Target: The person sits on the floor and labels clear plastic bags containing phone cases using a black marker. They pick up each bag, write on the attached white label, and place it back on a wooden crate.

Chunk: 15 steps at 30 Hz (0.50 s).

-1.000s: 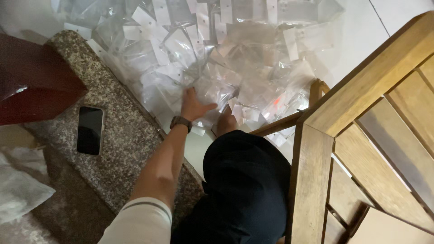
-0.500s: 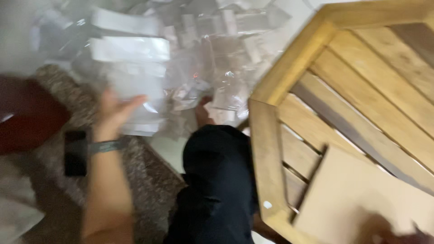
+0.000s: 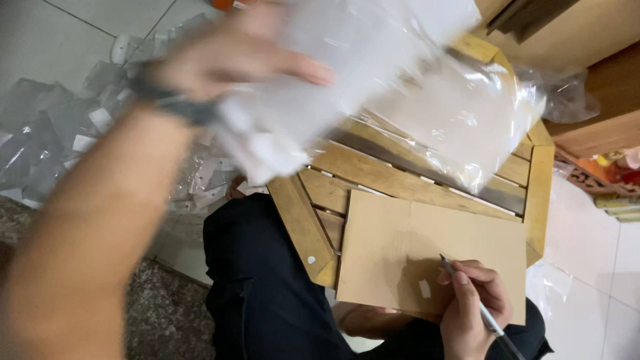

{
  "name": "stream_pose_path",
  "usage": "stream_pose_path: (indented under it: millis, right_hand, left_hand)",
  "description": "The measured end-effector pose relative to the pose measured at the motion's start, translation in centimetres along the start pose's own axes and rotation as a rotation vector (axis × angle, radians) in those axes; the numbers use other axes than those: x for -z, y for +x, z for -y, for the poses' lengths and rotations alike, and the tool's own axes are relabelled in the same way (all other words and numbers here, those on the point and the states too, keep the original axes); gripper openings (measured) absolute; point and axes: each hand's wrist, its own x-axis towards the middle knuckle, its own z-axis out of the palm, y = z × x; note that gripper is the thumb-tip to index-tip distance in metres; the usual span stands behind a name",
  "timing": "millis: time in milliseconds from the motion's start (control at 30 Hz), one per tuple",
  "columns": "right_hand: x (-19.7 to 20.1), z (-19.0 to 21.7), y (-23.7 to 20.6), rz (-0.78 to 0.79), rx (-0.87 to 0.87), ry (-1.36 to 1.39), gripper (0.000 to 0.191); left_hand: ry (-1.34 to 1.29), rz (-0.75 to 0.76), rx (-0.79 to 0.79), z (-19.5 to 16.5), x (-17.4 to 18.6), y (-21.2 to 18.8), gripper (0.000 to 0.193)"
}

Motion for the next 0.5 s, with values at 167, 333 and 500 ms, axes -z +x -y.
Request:
stream_pose_path:
  millis: [167,333,500]
  right_hand:
    - [0.5,-1.5,0.7,-0.12,-0.044,-0.052,0.008]
    - [3.2,-5.4,2.7,-0.125,0.07,-0.176,0.015]
    - [4.7,-8.5,4.5,-0.203,0.044,-0.265,0.015]
  left_hand:
    - [0.832,0.309,0.006,6.2,-10.9,12.5,0.109]
    - [1.163,-0.57,-0.88,6.8,-11.4,11.8,0.129]
    - [0.529,-0.928,-0.586,12.8,3.6,-2.1,0.043]
